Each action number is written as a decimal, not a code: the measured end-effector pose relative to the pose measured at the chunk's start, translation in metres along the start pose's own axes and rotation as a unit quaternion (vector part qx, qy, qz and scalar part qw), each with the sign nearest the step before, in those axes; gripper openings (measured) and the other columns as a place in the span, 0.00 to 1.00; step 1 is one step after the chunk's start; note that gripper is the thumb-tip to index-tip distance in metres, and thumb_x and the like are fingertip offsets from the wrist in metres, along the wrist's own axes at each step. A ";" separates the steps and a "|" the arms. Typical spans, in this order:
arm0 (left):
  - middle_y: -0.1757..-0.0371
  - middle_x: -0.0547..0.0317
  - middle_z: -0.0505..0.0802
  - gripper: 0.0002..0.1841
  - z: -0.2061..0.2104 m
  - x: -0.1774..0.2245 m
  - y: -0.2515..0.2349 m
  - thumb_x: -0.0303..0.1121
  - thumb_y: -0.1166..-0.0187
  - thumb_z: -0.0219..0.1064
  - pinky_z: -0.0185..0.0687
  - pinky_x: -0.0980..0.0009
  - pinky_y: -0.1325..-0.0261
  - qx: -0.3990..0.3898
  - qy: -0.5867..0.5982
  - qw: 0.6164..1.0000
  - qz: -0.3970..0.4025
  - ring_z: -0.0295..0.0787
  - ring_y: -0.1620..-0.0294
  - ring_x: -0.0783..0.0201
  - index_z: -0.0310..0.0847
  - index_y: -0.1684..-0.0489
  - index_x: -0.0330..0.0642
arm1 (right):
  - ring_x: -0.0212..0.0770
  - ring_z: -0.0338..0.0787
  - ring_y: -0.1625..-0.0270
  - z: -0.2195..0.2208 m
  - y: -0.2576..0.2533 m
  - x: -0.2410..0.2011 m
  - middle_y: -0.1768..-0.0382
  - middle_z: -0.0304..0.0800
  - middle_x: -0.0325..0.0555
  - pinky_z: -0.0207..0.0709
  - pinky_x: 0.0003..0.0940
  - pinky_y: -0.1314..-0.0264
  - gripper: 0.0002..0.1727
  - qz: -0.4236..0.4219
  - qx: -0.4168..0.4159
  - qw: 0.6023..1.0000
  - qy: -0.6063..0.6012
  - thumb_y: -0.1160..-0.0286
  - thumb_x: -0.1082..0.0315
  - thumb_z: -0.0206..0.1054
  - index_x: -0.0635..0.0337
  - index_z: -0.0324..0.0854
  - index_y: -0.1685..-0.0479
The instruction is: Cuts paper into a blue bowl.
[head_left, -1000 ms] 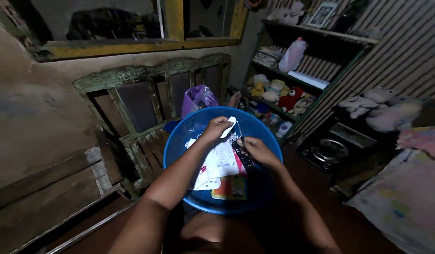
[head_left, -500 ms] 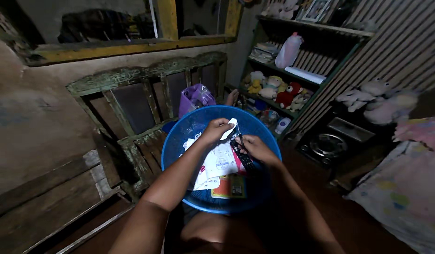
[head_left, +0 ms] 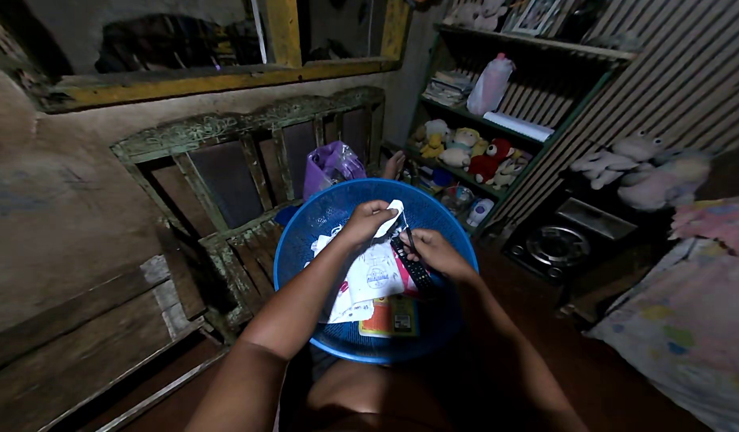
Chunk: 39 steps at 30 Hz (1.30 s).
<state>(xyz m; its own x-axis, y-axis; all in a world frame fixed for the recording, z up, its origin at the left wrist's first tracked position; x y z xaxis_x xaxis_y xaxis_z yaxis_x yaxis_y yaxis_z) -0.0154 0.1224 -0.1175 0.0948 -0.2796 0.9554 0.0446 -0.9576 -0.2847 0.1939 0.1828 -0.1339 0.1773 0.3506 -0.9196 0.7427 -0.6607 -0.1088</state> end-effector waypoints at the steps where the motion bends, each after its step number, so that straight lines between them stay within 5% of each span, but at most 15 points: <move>1: 0.63 0.55 0.91 0.11 0.000 0.000 0.000 0.39 0.13 0.66 0.84 0.67 0.62 -0.001 0.002 1.000 0.000 0.85 0.68 0.67 0.86 0.52 0.40 | 0.34 0.87 0.66 0.000 0.000 0.000 0.68 0.87 0.41 0.84 0.31 0.60 0.24 -0.001 0.000 1.000 0.000 0.12 0.47 0.60 0.61 0.84 0.60; 28: 0.63 0.56 0.91 0.12 0.001 0.005 0.001 0.40 0.14 0.66 0.84 0.67 0.61 -0.014 -0.009 1.000 -0.019 0.85 0.67 0.67 0.86 0.53 0.39 | 0.36 0.88 0.65 0.001 0.001 -0.001 0.69 0.87 0.42 0.86 0.33 0.57 0.23 -0.015 0.013 1.000 0.007 0.12 0.49 0.61 0.61 0.83 0.65; 39: 0.66 0.58 0.89 0.11 -0.008 0.006 0.001 0.40 0.14 0.65 0.80 0.71 0.68 -0.048 -0.009 0.999 -0.025 0.81 0.71 0.70 0.86 0.54 0.42 | 0.37 0.89 0.64 -0.001 0.000 0.003 0.67 0.88 0.44 0.86 0.35 0.56 0.22 -0.030 0.012 0.999 -0.003 0.13 0.49 0.63 0.61 0.84 0.64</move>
<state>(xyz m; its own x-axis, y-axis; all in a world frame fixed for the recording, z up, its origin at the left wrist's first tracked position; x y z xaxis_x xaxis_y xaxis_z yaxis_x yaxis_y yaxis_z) -0.0223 0.1189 -0.1113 0.1134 -0.2302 0.9665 -0.0449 -0.9730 -0.2265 0.1948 0.1845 -0.1366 0.1295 0.3869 -0.9130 0.7359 -0.6546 -0.1731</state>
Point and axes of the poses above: each hand's wrist, its own y-axis away from the middle knuckle, its own z-axis out of the palm, x = y × z, the point moved 1 cm from there along -y, towards the middle knuckle
